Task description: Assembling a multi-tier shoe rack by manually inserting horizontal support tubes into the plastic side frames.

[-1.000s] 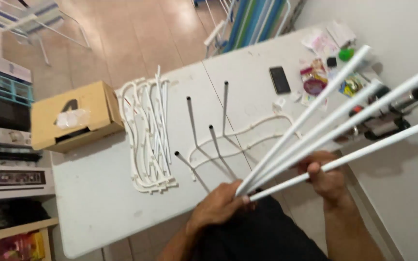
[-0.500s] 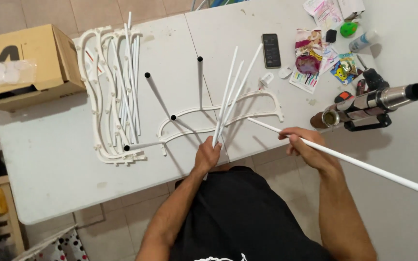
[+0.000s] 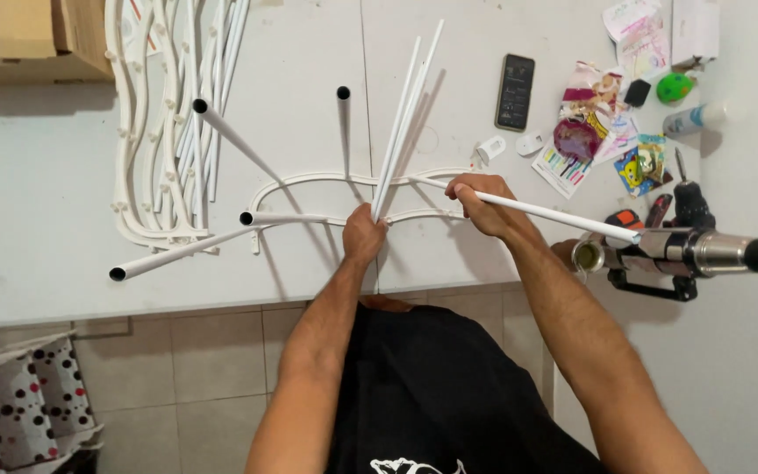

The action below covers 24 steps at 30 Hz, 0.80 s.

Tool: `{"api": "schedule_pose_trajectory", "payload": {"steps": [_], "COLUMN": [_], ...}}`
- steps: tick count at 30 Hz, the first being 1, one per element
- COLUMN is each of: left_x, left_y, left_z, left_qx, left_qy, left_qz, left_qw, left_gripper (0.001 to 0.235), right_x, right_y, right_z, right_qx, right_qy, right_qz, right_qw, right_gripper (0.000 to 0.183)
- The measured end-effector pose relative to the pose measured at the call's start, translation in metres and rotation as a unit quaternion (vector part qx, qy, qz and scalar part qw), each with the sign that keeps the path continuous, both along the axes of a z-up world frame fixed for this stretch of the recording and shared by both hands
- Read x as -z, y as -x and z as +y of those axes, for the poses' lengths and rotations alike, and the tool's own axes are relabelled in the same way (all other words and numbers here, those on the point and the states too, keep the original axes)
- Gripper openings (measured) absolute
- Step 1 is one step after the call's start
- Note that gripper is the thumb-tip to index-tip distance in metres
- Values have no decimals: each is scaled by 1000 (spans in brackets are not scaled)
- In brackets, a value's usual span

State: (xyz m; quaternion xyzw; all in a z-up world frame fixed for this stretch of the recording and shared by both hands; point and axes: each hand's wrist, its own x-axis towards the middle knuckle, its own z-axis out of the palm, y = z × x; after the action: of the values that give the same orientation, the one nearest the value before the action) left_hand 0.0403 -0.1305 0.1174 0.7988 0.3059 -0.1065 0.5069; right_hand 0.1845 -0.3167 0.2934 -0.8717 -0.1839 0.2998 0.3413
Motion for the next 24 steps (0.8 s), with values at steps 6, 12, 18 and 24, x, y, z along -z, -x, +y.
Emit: {"api": "schedule_pose_trajectory", "payload": {"steps": [6,12,18,24], "left_x": [20,36,27,7], "left_y": [-2,-12,-13,-14], "left_z": [-2,3,3,5], "left_qx": [-23,-31,-39,-30], "left_qy": [-31,-30,-28,-15], "left_qz": [12,51,67,74], "left_qw": [999,998,997,997], "left_gripper": [22,28,29,28], "right_x": [-2,-9,13,10], "right_y": [-11,-39,-76,-76], "right_z": [2,32,45,45], "right_qx": [-51,-118,-180,-297], "right_qy": [29,56,82,19], "right_qz": [-9,79,116,93], "right_qw": [998,988,973,950], "right_gripper": [28,26,27,27]}}
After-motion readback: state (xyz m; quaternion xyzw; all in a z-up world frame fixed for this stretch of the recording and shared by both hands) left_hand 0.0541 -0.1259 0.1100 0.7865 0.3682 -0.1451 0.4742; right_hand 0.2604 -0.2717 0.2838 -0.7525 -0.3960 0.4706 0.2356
